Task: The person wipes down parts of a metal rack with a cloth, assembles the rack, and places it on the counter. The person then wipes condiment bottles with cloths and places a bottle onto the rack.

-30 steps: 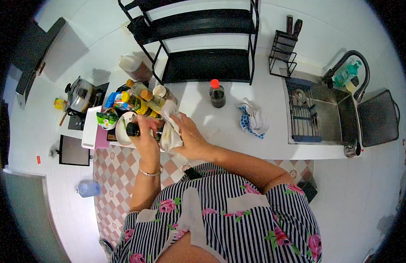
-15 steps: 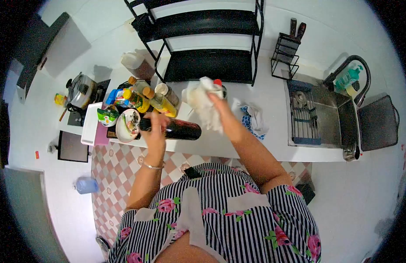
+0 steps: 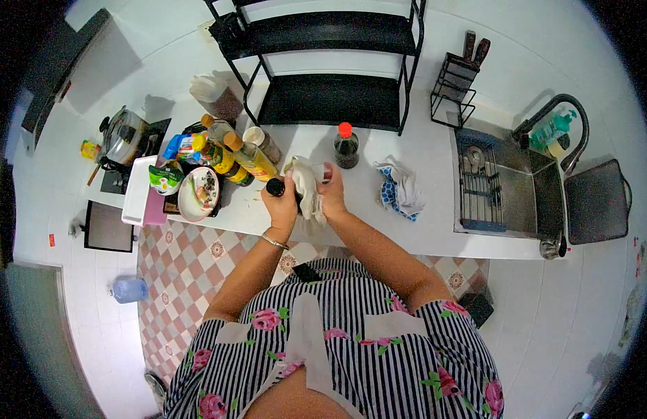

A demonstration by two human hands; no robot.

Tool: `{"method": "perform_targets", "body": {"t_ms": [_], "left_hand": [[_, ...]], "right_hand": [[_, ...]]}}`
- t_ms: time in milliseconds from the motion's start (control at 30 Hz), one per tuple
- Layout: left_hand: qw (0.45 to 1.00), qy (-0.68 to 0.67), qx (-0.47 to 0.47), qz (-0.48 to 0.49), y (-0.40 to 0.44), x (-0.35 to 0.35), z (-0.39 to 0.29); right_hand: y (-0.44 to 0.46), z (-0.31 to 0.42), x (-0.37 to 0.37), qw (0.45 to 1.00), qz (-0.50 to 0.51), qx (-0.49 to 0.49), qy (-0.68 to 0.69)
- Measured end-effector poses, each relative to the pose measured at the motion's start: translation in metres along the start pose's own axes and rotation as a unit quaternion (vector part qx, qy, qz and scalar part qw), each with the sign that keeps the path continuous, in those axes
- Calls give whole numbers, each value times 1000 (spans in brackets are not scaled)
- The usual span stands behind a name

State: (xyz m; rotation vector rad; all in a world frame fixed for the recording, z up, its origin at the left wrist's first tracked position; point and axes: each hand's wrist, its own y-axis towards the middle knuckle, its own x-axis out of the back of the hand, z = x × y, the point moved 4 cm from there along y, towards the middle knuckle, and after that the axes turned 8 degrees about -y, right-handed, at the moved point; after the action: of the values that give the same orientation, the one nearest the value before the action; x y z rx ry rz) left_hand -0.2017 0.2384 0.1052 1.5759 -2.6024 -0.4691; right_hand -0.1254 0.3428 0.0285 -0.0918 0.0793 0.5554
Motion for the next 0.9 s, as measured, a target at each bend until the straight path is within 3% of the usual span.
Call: {"method": "perform_targets", "body": {"t_ms": [33,67,167,267,367,400,500,533,633,733,900], "left_hand": [[1000,-1,9,1,-1,-2,0],[1000,-2,18,1,-2,-3,1],[1000,2,14,10,-3,-9,-6],[1000,13,1,16,-2,-6,2],[995,11,-96,28,0,-11,0],[999,-5,-25,45,-1,-12,0],[995,29,-33,94,-2,-13,-14],[994,24,-19,107,-3,-12,-6],[984,86,-96,123,-3,-13,-16],[984,84,-101,122,-1,-12,-17],[995,19,20,99,-3,-9,-3]], "right_hand": [[-3,13,5,991,-74,39,-106],[-5,30,7,980,-73,63,-176],[-14,41,-1,995,12,90,-35],[-38,51,-12,934,94,299,-171],[-39,37,-12,918,90,325,-208],[-35,30,-9,905,76,350,-230],[-28,19,-3,905,162,328,-218],[-26,11,-2,890,157,331,-271],[-22,0,0,874,203,294,-330],[-28,-3,-3,900,160,231,-335],[-39,10,-6,838,91,185,-505]]}}
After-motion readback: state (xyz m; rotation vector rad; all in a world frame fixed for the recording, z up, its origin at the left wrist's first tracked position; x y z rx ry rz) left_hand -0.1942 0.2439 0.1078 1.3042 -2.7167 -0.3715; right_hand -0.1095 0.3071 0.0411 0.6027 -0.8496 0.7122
